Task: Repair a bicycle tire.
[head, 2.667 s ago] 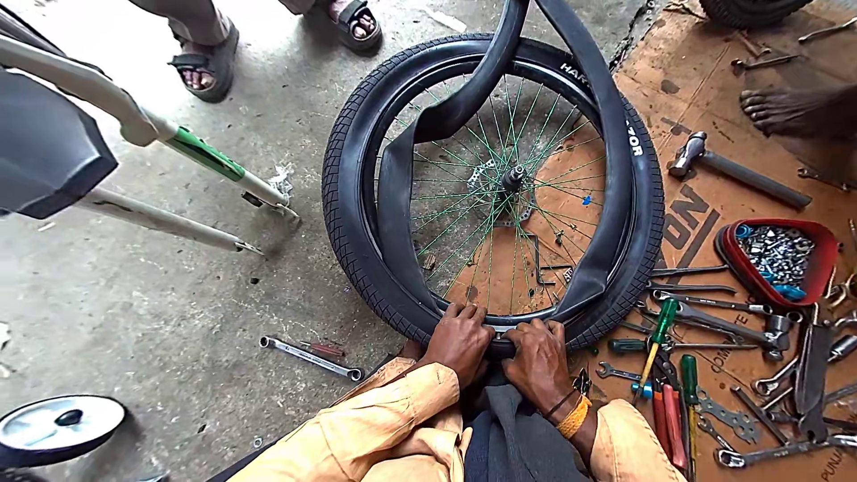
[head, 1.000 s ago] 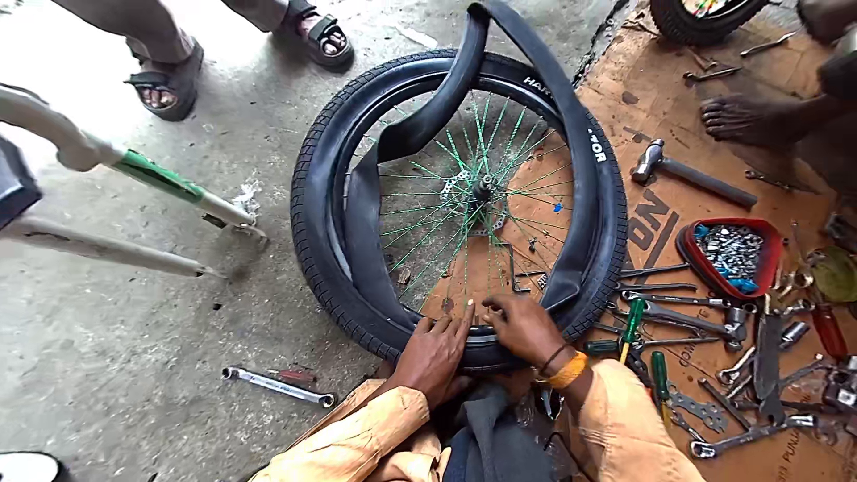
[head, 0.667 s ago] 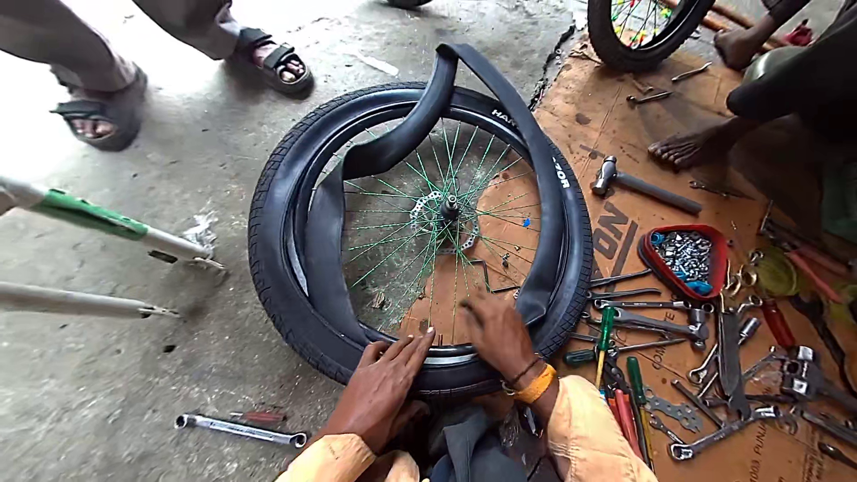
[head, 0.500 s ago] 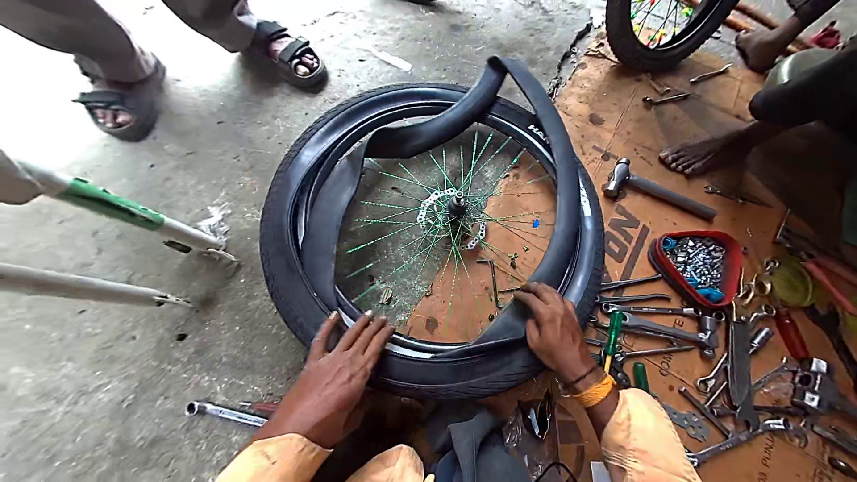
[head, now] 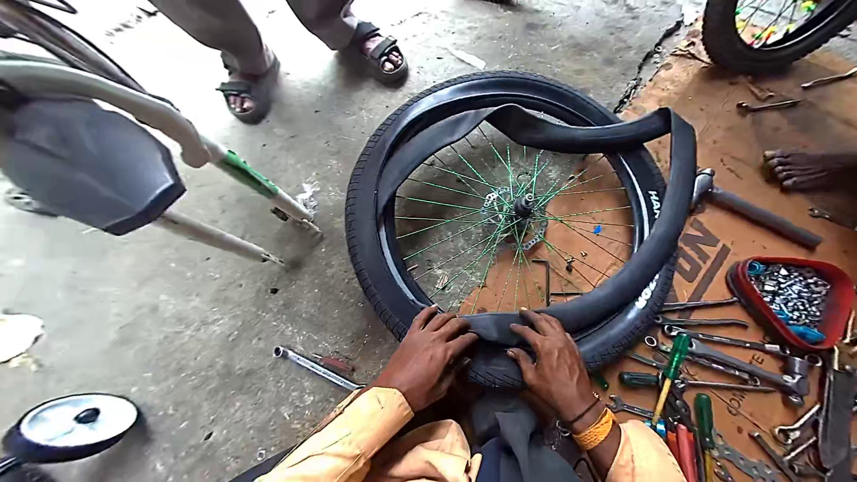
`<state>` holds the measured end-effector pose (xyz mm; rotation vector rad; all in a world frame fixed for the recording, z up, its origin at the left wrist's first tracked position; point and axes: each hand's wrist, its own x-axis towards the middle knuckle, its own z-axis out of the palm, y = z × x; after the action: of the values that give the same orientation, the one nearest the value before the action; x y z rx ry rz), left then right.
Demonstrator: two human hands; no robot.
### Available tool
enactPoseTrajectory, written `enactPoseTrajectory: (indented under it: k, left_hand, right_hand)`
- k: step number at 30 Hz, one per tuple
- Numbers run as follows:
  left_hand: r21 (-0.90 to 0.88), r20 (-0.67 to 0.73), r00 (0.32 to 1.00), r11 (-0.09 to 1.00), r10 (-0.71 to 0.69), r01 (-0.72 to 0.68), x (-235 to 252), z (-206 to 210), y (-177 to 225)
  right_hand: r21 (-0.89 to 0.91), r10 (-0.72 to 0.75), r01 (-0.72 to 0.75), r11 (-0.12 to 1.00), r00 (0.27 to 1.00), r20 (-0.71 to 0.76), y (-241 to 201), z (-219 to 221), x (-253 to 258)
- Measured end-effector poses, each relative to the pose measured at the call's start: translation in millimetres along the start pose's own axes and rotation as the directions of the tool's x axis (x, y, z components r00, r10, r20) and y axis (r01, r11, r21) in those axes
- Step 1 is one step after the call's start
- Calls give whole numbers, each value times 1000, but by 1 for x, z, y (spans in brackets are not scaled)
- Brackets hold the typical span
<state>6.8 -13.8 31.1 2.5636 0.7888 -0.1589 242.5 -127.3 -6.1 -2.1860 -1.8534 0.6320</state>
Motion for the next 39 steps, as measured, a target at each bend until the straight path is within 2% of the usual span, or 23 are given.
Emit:
enactPoseTrajectory:
  k: [2, 4, 6, 11, 14, 17, 20, 25, 27, 30, 33, 35, 37, 39]
  left_hand:
    - [-139, -97, 995, 990, -37, 24, -3, 2, -3]
    - [-277, -129, 986, 958, -108, 69, -3, 4, -6]
    - [-307, -133, 982, 948, -133, 87, -3, 3, -8]
    - [-161, -93, 992, 984, -91, 76, -4, 2, 1]
    - [-48, 49, 998, 998, -49, 51, -5, -4, 9]
    - [47, 176, 983, 998, -54, 47, -4, -6, 16]
    - [96, 230, 971, 994, -65, 44, 4, -7, 23]
    - [183, 265, 961, 982, -83, 34, 18, -12, 29]
    - [171, 323, 942, 985, -87, 32, 25, -13, 28]
    - [97, 428, 902, 995, -59, 20, 31, -14, 24]
    - [80, 485, 874, 997, -45, 7, 35, -19, 21]
    - [99, 516, 854, 995, -62, 13, 37, -22, 20]
    - [104, 526, 848, 994, -71, 19, 36, -24, 19]
    - [63, 486, 874, 998, -28, -4, 32, -21, 20]
  right_hand:
    - [25, 28, -27, 999, 998, -56, -4, -3, 1]
    - [90, 61, -49, 995, 989, -131, -7, -1, 0]
    - [151, 90, -55, 987, 968, -236, -10, 7, 2]
    - [237, 129, -41, 971, 919, -372, -9, 23, 10]
    - [232, 99, -16, 972, 930, -353, -7, 8, -2]
    - [126, -19, 55, 991, 964, -266, -1, 2, -25]
    - [2, -168, 170, 985, 974, -152, 10, 12, -42]
    - [-33, -252, 252, 967, 968, 7, 19, 7, -41]
    - [-55, -265, 271, 961, 960, 93, 19, -3, -31]
    - [-89, -210, 251, 964, 921, 330, 5, -27, -8]
    - [-123, -28, 129, 984, 794, 608, -19, -47, 13]
    - [-144, 28, 94, 985, 738, 674, -29, -50, 18]
    - [-164, 47, 94, 982, 719, 694, -39, -51, 21]
    - [-138, 37, 89, 986, 703, 710, -41, -54, 25]
